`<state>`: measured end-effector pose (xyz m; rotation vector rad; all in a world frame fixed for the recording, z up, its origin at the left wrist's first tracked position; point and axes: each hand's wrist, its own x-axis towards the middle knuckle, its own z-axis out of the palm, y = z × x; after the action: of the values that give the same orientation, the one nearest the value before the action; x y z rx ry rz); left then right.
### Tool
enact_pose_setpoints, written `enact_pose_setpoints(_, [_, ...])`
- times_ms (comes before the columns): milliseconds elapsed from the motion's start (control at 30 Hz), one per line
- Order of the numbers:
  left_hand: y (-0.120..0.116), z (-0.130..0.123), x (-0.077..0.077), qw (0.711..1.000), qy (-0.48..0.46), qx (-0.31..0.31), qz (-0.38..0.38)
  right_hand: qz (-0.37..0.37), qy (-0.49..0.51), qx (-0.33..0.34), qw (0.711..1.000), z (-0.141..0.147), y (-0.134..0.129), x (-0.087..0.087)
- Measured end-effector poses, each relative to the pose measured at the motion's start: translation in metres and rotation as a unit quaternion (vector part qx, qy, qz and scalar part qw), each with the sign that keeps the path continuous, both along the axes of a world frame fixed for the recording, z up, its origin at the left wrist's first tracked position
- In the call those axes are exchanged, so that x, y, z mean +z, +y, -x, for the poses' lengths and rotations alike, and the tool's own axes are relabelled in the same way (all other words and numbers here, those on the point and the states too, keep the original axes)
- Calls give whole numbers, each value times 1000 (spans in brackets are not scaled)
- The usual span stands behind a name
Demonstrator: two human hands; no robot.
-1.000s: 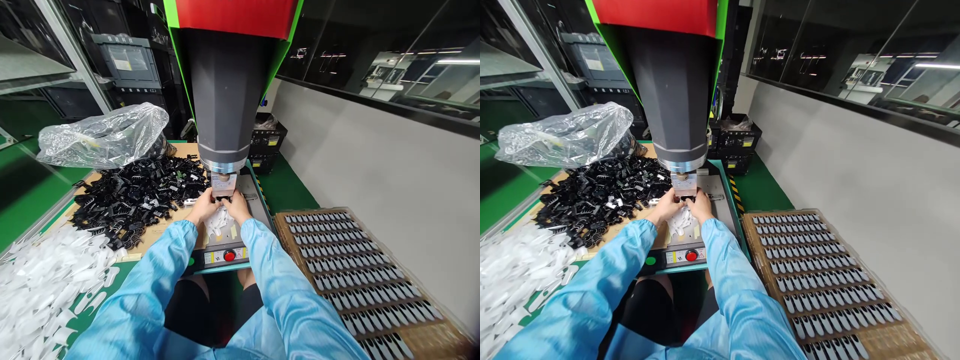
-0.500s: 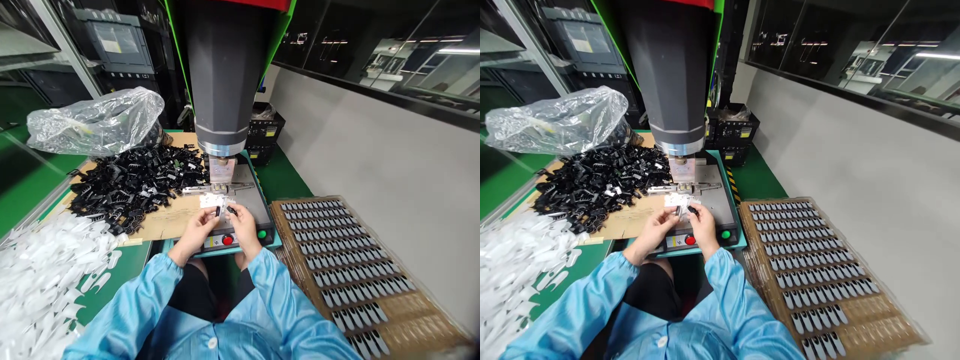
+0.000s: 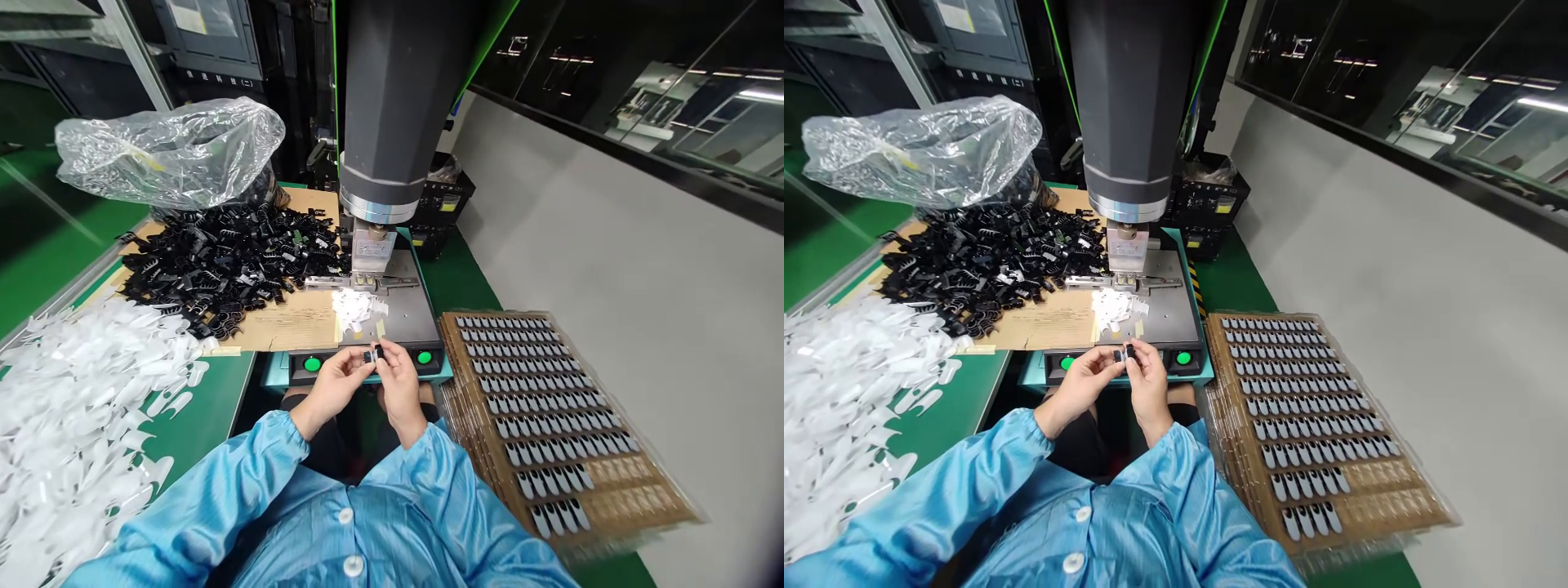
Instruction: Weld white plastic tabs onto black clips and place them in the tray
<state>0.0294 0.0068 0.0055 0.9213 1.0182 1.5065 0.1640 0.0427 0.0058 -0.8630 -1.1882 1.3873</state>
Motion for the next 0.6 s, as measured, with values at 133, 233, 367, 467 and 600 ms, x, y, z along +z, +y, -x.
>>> enact_pose_setpoints(133, [-2,-1,1,1000,3,-4,4,4,-5,5,1000,-4,-1,1])
enact_pose_setpoints(233, [-2,0,-1,1000,16,0,9,6,-13,11,1000,-6,-2,0])
enact_pose_setpoints(367, [-2,1,-5,1000,12,-7,10,4,-13,12,1000,-7,-2,-4])
enact_pose_setpoints(467, [-3,1,-7,1000,8,-9,13,-2,-19,14,1000,-8,-1,-8])
enact_pose_setpoints(600, [-3,1,-8,1000,9,-11,15,-16,-25,13,999,-9,-1,-11])
